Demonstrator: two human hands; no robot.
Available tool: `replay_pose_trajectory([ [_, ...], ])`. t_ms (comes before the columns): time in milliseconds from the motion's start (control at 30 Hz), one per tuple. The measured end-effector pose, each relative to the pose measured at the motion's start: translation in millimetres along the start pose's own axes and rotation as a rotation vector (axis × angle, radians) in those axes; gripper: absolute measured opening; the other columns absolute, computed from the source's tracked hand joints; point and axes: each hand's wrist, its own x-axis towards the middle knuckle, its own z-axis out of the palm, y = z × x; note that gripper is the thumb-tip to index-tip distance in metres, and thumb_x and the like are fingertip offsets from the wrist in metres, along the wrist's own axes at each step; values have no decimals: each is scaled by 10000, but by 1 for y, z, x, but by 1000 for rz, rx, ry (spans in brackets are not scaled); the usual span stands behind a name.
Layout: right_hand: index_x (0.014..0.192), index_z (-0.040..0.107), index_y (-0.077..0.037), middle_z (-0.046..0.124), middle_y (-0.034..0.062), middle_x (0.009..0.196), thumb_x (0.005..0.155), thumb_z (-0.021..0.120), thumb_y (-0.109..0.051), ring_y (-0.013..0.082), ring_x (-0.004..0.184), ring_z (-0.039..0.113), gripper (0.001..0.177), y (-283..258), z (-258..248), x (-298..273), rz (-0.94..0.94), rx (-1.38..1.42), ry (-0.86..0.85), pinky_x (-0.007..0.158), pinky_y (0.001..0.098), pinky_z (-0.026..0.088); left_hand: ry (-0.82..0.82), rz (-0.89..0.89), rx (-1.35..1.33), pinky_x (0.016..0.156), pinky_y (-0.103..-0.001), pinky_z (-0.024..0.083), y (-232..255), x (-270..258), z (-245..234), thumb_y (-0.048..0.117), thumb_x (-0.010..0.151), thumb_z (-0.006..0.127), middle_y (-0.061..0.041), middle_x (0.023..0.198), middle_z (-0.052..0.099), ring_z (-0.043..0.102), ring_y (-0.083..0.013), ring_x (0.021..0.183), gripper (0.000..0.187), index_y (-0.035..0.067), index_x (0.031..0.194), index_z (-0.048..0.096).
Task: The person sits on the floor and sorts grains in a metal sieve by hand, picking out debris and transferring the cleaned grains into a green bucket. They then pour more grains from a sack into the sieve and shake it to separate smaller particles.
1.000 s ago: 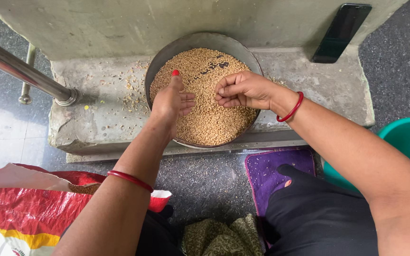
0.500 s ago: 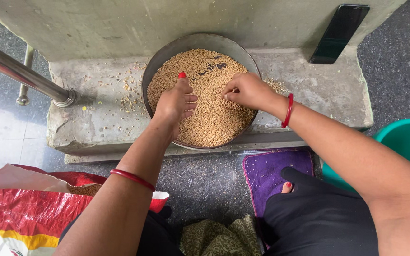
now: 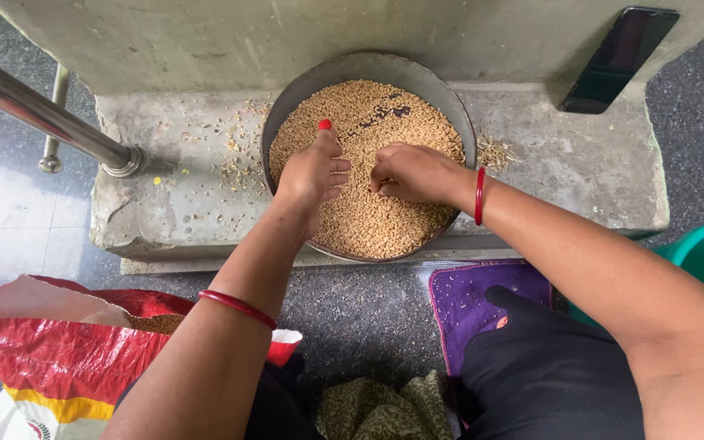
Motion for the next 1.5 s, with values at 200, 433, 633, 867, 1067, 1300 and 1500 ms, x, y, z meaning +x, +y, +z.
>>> replay_pose_trajectory([
  [200, 955, 785, -141, 701, 23, 968, 812, 792, -148, 158, 877, 714, 143, 9, -2, -1, 59, 195, 35, 801, 312, 588, 11, -5, -28, 987, -401, 482, -2, 1, -4, 498, 993, 363, -140, 1256, 673, 639, -246, 1144, 638, 20, 1383, 527],
  [433, 855, 758, -127, 630, 45, 990, 759, 823, -159, 160, 848, 680, 120, 13, -9, -19, 158, 355, 179, 750, 306, 584, -13, 28, -38, 940, -390, 495, -8, 1, 5, 492, 983, 381, -125, 1201, 693, 656, -224, 1078, 615, 32, 1350, 560],
  [633, 820, 723, -90, 604, 65, 978, 816, 769, -120, 135, 843, 639, 55, 29, -10, -44, 179, 433, 355, 760, 283, 558, -21, 24, -21, 914, -392, 491, -9, -4, 22, 474, 980, 405, -122, 1179, 688, 644, -216, 1043, 591, 30, 1331, 574],
  [867, 881, 757, -61, 737, 6, 849, 845, 774, -117, 69, 750, 643, 69, 45, -23, -71, 406, 826, 436, 647, 225, 505, -89, 29, -13, 976, -400, 470, -9, -11, 43, 467, 987, 388, -127, 1219, 674, 629, -232, 1112, 609, 21, 1372, 541],
  [1067, 950, 794, -73, 757, 7, 862, 860, 814, -143, 67, 680, 604, 116, 71, -28, -88, 494, 878, 527, 566, 233, 475, -104, 18, 37, 1021, -413, 470, -5, -12, 53, 424, 998, 351, -141, 1279, 647, 626, -242, 1166, 591, 24, 1401, 518],
  [1300, 921, 810, -51, 735, 160, 930, 831, 826, -107, 257, 813, 717, 107, 129, -23, -120, 460, 45, 562, 769, 375, 572, -123, 13, 53, 1028, -405, 453, -3, -9, 60, 432, 1002, 339, -136, 1283, 641, 606, -244, 1177, 595, 32, 1409, 509],
  [1500, 961, 822, -79, 732, 155, 970, 838, 802, -91, 301, 857, 719, 126, 149, -19, -129, 492, 4, 564, 807, 394, 577, -119, -10, 42, 1002, -400, 461, -2, -1, 61, 441, 997, 361, -139, 1278, 648, 611, -243, 1164, 597, 31, 1401, 515],
])
